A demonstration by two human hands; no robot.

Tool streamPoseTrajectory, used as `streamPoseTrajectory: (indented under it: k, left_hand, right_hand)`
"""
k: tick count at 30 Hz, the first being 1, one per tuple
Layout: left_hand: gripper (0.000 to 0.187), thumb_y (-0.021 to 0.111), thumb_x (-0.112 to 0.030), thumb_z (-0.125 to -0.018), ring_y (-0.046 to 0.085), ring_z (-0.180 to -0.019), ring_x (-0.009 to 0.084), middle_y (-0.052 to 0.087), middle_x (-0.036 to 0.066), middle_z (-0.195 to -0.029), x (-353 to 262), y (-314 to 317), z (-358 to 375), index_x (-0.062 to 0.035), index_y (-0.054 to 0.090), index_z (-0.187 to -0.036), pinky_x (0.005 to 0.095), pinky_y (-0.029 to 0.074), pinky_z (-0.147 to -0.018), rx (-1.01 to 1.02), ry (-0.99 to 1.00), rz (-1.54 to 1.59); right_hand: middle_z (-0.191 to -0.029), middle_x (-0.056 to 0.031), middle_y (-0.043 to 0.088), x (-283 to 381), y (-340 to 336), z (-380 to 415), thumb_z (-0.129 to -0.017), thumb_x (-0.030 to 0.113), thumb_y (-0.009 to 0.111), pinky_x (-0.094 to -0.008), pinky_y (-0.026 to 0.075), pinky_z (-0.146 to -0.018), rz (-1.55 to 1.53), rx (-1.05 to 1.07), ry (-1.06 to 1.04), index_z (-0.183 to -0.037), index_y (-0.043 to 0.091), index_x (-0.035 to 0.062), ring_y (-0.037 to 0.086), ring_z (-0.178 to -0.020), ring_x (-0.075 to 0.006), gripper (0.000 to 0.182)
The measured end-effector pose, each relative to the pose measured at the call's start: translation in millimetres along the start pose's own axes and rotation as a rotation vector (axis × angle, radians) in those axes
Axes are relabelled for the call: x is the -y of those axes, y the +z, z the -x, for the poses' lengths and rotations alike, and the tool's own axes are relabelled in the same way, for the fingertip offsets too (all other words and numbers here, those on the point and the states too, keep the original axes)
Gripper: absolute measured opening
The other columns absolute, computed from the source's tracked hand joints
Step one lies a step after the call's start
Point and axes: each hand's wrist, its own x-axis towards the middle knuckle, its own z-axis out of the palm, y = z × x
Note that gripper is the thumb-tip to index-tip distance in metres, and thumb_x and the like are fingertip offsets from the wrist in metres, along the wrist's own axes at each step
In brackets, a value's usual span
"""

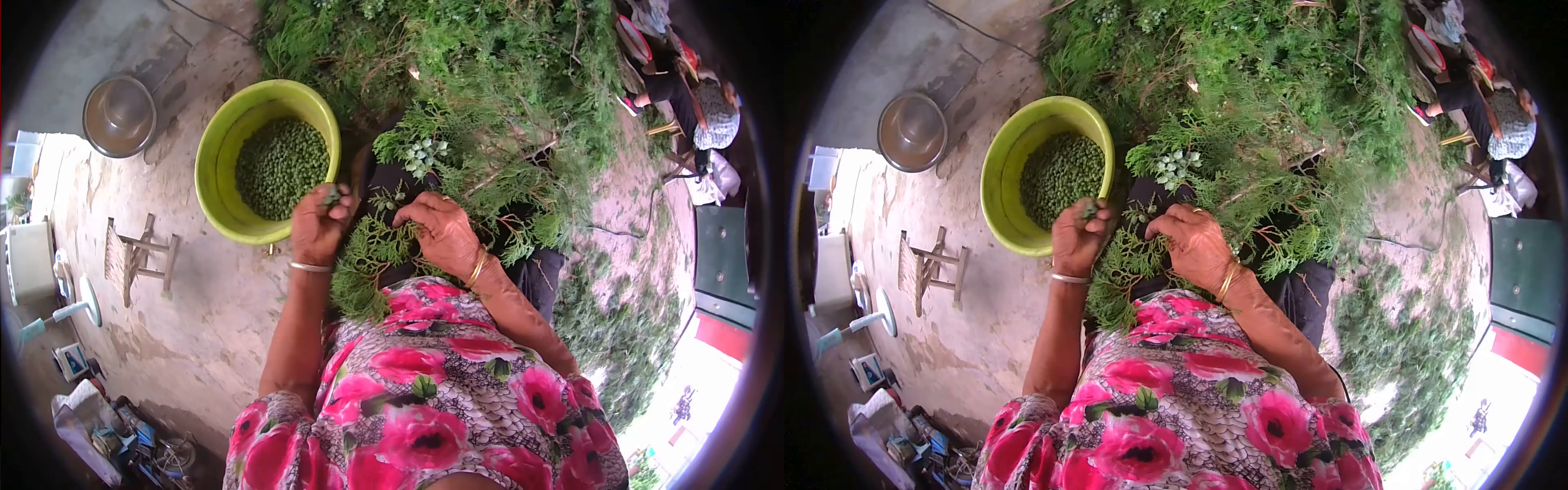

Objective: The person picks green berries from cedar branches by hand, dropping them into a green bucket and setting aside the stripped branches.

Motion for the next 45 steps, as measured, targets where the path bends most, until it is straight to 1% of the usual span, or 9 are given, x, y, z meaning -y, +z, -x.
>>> streamPoseTrajectory:
  k: [5,7,8,10,13,16,21,33,45]
  left_hand:
    - [0.03,0.06,-0.009,-0.084,0.059,-0.099,0.0312,0.058,0.023,-0.109,-63.0,36.1,8.7,0.0102,0.057,-0.108,0.0324,0.053,-0.081,-0.026,0.385,-0.25]
    - [0.032,0.063,-0.007,-0.086,0.058,-0.1,0.0219,0.06,0.015,-0.114,-75.4,67.6,15.2,0.003,0.058,-0.115,0.0304,0.051,-0.076,-0.544,0.707,-1.091]
    - [0.032,0.063,-0.007,-0.086,0.058,-0.1,0.0219,0.06,0.015,-0.114,-76.6,71.9,17.1,0.003,0.058,-0.115,0.0304,0.051,-0.076,-0.544,0.712,-1.094]
    - [0.037,0.066,-0.002,-0.08,0.062,-0.097,0.0242,0.061,0.019,-0.113,-72.0,79.6,18.9,0.0001,0.059,-0.117,0.0291,0.051,-0.081,-0.448,1.319,-2.032]
    - [0.026,0.068,-0.001,-0.079,0.063,-0.08,0.0134,0.068,0.008,-0.096,-26.9,97.9,28.1,-0.0064,0.067,-0.105,0.0262,0.051,-0.069,-0.03,0.853,-1.829]
    - [0.03,0.065,-0.003,-0.077,0.065,-0.076,0.031,0.066,0.018,-0.091,24.5,110.6,27.8,-0.0061,0.064,-0.106,0.0354,0.052,-0.066,0.425,0.704,-2.033]
    - [0.019,0.056,-0.004,-0.078,0.06,-0.069,0.0375,0.055,0.017,-0.075,43.8,106.6,23.8,-0.0049,0.057,-0.096,0.046,0.048,-0.062,0.364,0.577,-2.279]
    - [0.02,0.058,-0.007,-0.074,0.06,-0.065,0.0392,0.058,0.021,-0.075,40.4,107.5,17.2,-0.0003,0.048,-0.09,0.0479,0.049,-0.059,0.331,0.553,-2.464]
    - [0.018,0.058,0.0,-0.065,0.059,-0.066,0.0402,0.058,0.022,-0.069,37.7,94.0,1.2,0.003,0.053,-0.082,0.0446,0.046,-0.058,0.287,0.665,-2.047]
  right_hand:
    - [-0.08,-0.0073,0.057,-3.4,1.3,2.3,-0.064,-0.014,0.052,-0.0363,0.048,-0.064,-0.053,-0.022,-0.04,-0.09,0.065,0.0105,0.059,-0.075,-0.0276,0.038]
    - [-0.081,-0.0074,0.058,-2.6,0.4,1.9,-0.064,-0.014,0.052,-0.0364,0.049,-0.065,-0.046,-0.01,-0.038,-0.09,0.065,0.0106,0.059,-0.076,-0.0276,0.039]
    - [-0.081,-0.0075,0.058,-2.1,0.2,1.4,-0.063,-0.014,0.052,-0.0365,0.049,-0.065,-0.035,0.001,-0.028,-0.09,0.065,0.0106,0.059,-0.076,-0.0277,0.039]
    - [-0.082,-0.0079,0.058,-2.7,0.0,0.2,-0.063,-0.014,0.052,-0.037,0.049,-0.066,-0.023,0.002,-0.032,-0.091,0.065,0.0105,0.059,-0.077,-0.0285,0.04]
    - [-0.082,-0.0091,0.058,-5.7,1.1,2.0,-0.062,-0.012,0.054,-0.0394,0.048,-0.069,-0.025,-0.001,-0.038,-0.091,0.065,0.01,0.059,-0.079,-0.031,0.038]
    - [-0.083,-0.0108,0.058,-8.2,3.6,2.5,-0.061,-0.008,0.056,-0.0418,0.047,-0.072,-0.04,-0.041,-0.061,-0.091,0.063,0.0078,0.058,-0.081,-0.0338,0.035]
    - [-0.084,-0.0127,0.057,-4.6,-1.8,2.5,-0.059,-0.008,0.056,-0.0427,0.047,-0.072,-0.034,-0.042,-0.015,-0.09,0.062,0.0046,0.057,-0.081,-0.0358,0.034]
    - [-0.083,-0.0119,0.058,-5.1,-0.6,3.1,-0.059,-0.008,0.056,-0.0417,0.048,-0.075,0.007,-0.021,-0.017,-0.092,0.063,0.0059,0.058,-0.083,-0.0351,0.037]
    - [-0.083,-0.0115,0.058,-6.8,1.5,3.3,-0.058,-0.009,0.055,-0.0416,0.048,-0.075,-0.011,-0.055,-0.032,-0.089,0.062,0.0074,0.058,-0.082,-0.0349,0.036]
